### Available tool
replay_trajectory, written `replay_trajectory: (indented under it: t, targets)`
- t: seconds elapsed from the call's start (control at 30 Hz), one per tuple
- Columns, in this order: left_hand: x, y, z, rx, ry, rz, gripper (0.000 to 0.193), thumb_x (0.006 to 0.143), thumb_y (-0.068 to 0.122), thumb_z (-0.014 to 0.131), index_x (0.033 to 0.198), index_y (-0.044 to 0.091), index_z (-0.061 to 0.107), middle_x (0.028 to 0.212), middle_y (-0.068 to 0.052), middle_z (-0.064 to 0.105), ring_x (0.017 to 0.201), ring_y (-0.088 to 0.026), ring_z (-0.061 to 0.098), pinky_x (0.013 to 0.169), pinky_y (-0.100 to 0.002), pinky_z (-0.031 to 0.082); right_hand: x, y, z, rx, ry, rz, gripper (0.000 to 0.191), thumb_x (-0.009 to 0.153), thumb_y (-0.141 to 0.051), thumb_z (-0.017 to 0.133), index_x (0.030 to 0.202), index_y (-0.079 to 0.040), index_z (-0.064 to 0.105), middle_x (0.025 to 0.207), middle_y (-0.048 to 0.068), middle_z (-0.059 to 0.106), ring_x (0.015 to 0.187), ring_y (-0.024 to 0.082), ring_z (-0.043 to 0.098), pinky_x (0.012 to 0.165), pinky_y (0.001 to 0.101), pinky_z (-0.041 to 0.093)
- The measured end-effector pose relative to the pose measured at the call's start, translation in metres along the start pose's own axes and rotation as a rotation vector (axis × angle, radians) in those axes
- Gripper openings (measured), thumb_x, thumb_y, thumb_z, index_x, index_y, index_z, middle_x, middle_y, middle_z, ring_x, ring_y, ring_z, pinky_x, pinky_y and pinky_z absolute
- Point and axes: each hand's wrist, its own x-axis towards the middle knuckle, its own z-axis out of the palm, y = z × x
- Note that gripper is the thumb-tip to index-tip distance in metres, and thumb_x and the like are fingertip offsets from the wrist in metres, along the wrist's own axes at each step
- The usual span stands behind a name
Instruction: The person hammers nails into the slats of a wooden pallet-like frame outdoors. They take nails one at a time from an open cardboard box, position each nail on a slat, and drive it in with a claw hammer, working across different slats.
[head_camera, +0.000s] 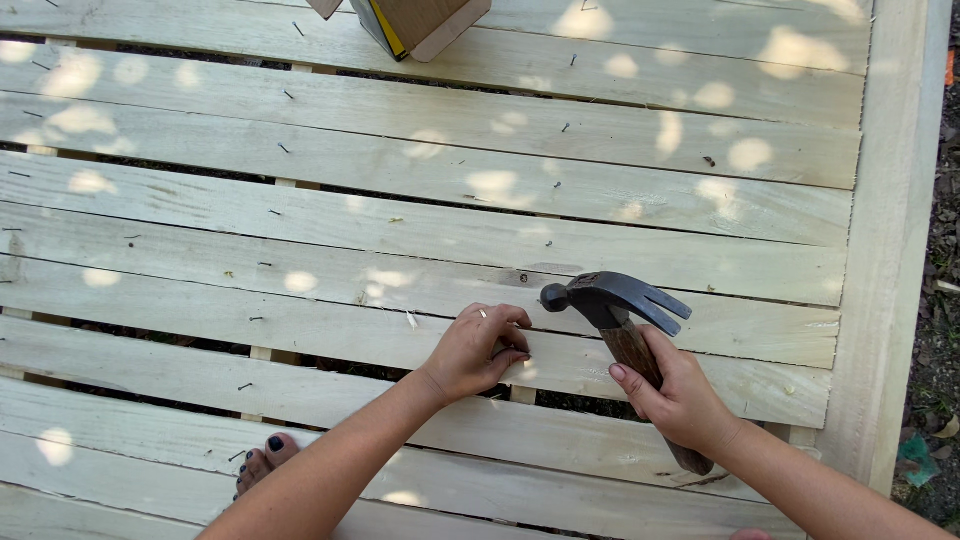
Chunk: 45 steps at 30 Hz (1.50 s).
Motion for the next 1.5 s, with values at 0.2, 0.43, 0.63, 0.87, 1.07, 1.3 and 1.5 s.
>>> replay_trajectory:
  t: [0.2, 0.43, 0.63, 0.87, 1.07, 1.3, 1.5]
  targets:
    - [0.001, 0.001, 0.001, 0.031, -0.037, -0.009, 0.042, 0.084, 0.006, 0.075, 0.116, 0.011, 0.049, 0.086, 0.001, 0.075, 0.085, -0.024, 0.069, 0.094, -0.04, 0.043, -0.003, 0.002, -0.002, -0.067, 0.013, -0.036, 0.045, 0.09, -0.022, 0.067, 0.128, -0.001, 0.054, 0.057, 0.001, 0.056, 0.048, 0.01, 0.05, 0.044, 0.0289, 0.044]
    - [0.007, 0.013, 0.006, 0.247, -0.065, 0.115, 0.042, 0.088, 0.002, 0.07, 0.123, 0.01, 0.048, 0.087, 0.0, 0.069, 0.09, -0.021, 0.07, 0.09, -0.039, 0.044, -0.008, 0.008, -0.002, -0.124, 0.01, -0.003, 0.048, 0.09, -0.024, 0.068, 0.129, 0.0, 0.055, 0.057, 0.004, 0.058, 0.048, 0.012, 0.05, 0.045, 0.0302, 0.044]
    - [0.005, 0.015, 0.012, 0.278, -0.07, 0.115, 0.046, 0.089, 0.001, 0.07, 0.128, 0.009, 0.048, 0.083, 0.001, 0.069, 0.088, -0.021, 0.07, 0.088, -0.038, 0.046, -0.013, 0.012, -0.003, -0.144, 0.042, 0.045, 0.056, 0.088, -0.025, 0.067, 0.136, -0.001, 0.053, 0.058, 0.006, 0.062, 0.047, 0.014, 0.055, 0.045, 0.0314, 0.048]
    - [-0.006, -0.004, 0.019, 0.094, 0.031, 0.169, 0.051, 0.087, 0.002, 0.076, 0.126, 0.009, 0.044, 0.088, 0.0, 0.073, 0.087, -0.024, 0.068, 0.093, -0.04, 0.048, -0.031, 0.006, -0.009, -0.293, 0.016, -0.054, 0.042, 0.088, -0.024, 0.069, 0.123, -0.002, 0.06, 0.058, 0.009, 0.065, 0.047, 0.02, 0.053, 0.047, 0.0365, 0.047]
    - [-0.009, -0.012, 0.024, 0.028, 0.04, 0.138, 0.051, 0.086, 0.001, 0.075, 0.123, 0.008, 0.041, 0.087, -0.002, 0.074, 0.086, -0.025, 0.07, 0.096, -0.041, 0.047, -0.046, -0.012, -0.001, -0.455, -0.129, -0.143, 0.041, 0.085, -0.023, 0.071, 0.119, -0.003, 0.058, 0.067, 0.01, 0.068, 0.053, 0.022, 0.066, 0.052, 0.0358, 0.054]
    - [-0.005, -0.016, 0.024, 0.006, 0.012, 0.089, 0.047, 0.088, 0.003, 0.075, 0.119, 0.007, 0.041, 0.086, -0.003, 0.075, 0.083, -0.027, 0.071, 0.093, -0.041, 0.048, -0.045, 0.0, 0.003, -0.511, -0.092, 0.079, 0.051, 0.087, -0.025, 0.074, 0.132, -0.009, 0.054, 0.065, 0.013, 0.067, 0.051, 0.029, 0.068, 0.055, 0.0389, 0.056]
    - [-0.005, -0.017, 0.024, 0.025, 0.003, 0.072, 0.046, 0.086, 0.004, 0.075, 0.116, 0.007, 0.041, 0.088, -0.005, 0.076, 0.086, -0.027, 0.071, 0.093, -0.041, 0.048, -0.048, 0.004, 0.005, -0.433, -0.103, -0.212, 0.042, 0.085, -0.017, 0.068, 0.121, -0.001, 0.056, 0.065, 0.01, 0.07, 0.055, 0.023, 0.068, 0.055, 0.0368, 0.056]
